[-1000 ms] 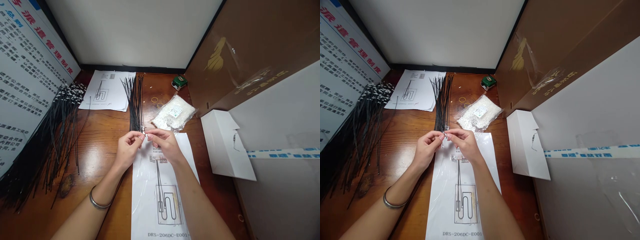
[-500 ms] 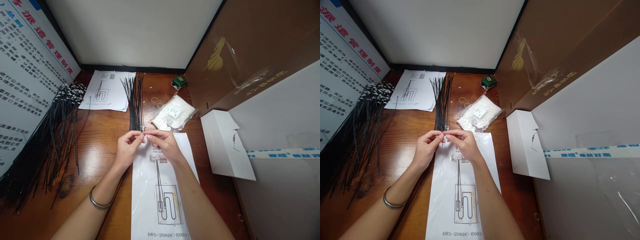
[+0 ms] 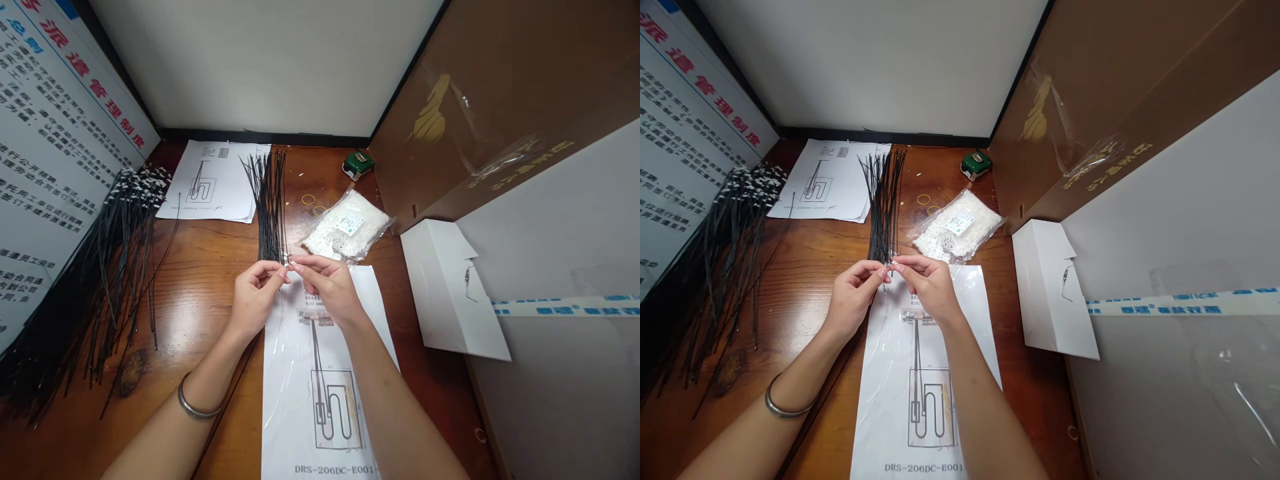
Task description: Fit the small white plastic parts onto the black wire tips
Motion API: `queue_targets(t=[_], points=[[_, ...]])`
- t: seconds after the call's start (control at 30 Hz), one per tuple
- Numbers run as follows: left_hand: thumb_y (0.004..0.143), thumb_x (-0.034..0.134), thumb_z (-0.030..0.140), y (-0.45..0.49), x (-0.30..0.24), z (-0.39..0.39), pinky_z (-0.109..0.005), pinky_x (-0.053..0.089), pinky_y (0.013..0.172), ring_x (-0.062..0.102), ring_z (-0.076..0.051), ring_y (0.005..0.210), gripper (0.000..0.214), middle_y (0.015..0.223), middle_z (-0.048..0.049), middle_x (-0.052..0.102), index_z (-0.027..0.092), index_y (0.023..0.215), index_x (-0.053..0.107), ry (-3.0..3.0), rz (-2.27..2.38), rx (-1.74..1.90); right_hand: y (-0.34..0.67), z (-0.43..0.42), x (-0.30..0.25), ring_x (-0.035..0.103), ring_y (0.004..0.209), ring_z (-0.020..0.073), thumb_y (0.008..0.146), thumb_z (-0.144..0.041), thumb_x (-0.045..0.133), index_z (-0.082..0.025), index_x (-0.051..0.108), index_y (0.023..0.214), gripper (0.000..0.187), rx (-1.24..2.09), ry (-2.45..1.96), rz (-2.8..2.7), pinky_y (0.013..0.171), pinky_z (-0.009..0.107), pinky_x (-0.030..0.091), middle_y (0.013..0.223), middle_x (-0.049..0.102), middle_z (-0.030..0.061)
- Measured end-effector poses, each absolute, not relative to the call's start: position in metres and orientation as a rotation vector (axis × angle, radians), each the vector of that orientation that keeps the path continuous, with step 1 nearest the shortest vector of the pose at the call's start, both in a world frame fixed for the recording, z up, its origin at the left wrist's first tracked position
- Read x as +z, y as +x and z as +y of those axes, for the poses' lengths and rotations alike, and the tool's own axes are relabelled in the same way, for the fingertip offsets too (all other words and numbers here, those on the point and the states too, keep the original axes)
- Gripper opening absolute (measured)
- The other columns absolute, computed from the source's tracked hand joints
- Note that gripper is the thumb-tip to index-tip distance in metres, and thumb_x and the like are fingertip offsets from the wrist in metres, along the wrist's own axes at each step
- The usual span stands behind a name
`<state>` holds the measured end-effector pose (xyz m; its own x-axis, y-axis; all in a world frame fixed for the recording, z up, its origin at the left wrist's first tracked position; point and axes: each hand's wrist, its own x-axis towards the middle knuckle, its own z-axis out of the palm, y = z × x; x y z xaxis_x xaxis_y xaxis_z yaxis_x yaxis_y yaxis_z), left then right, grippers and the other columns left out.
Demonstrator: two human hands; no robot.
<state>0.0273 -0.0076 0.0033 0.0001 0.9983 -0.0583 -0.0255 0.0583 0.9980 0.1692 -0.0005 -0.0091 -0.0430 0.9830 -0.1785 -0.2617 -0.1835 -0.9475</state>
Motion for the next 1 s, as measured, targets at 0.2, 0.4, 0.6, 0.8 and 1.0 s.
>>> queue_targets(t=[0.2,0.4,0.6,0.8,1.0], points=[[0.075,0.069,0.030,0.0273,0.0042,-0.0079,-0.026,0.048,0.066,0.061,-0.015,0.066,0.014,0.068,-0.0022,0.067,0.016,0.072,0.066,1.156,1.219,1.173,0.1679,0.0001,-0.0085,0.039,0.045,0.0065,0.069,-0.033,0.074,-0.020,0.074,0.080,0.016,1.460,-1.121,-0.937,0.044,0.024,0.028,0.061,0.063,-0.0015],[0.074,0.069,0.032,0.0272,0.0028,-0.0079,-0.027,0.049,0.067,0.062,-0.015,0.067,0.016,0.068,-0.0022,0.067,0.016,0.073,0.066,1.141,1.208,1.189,0.1688,0.0000,-0.0080,0.039,0.045,0.0069,0.067,-0.032,0.076,-0.019,0.073,0.076,0.016,1.474,-1.126,-0.960,0.043,0.024,0.028,0.054,0.056,-0.0038],[0.074,0.070,0.032,0.0280,0.0041,-0.0081,-0.027,0.050,0.068,0.062,-0.015,0.068,0.016,0.068,-0.0026,0.067,0.016,0.073,0.067,1.120,1.198,1.179,0.1699,-0.0008,-0.0090,0.042,0.046,0.0068,0.066,-0.031,0.076,-0.019,0.071,0.073,0.014,1.496,-1.106,-0.989,0.044,0.024,0.030,0.060,0.061,-0.0016],[0.074,0.070,0.032,0.0280,0.0036,-0.0083,-0.026,0.049,0.066,0.062,-0.015,0.066,0.016,0.067,-0.0023,0.067,0.016,0.074,0.068,1.112,1.195,1.180,0.1698,-0.0006,-0.0107,0.041,0.046,0.0062,0.067,-0.029,0.076,-0.020,0.073,0.089,0.024,1.517,-1.099,-1.001,0.042,0.023,0.028,0.063,0.061,-0.0018],[0.075,0.069,0.032,0.0278,0.0041,-0.0084,-0.026,0.048,0.066,0.061,-0.015,0.067,0.017,0.068,-0.0021,0.067,0.016,0.073,0.067,1.127,1.211,1.176,0.1685,0.0002,-0.0096,0.045,0.041,0.0067,0.069,-0.033,0.075,-0.017,0.069,0.081,0.020,1.488,-1.105,-0.999,0.038,0.022,0.029,0.059,0.060,-0.0019]])
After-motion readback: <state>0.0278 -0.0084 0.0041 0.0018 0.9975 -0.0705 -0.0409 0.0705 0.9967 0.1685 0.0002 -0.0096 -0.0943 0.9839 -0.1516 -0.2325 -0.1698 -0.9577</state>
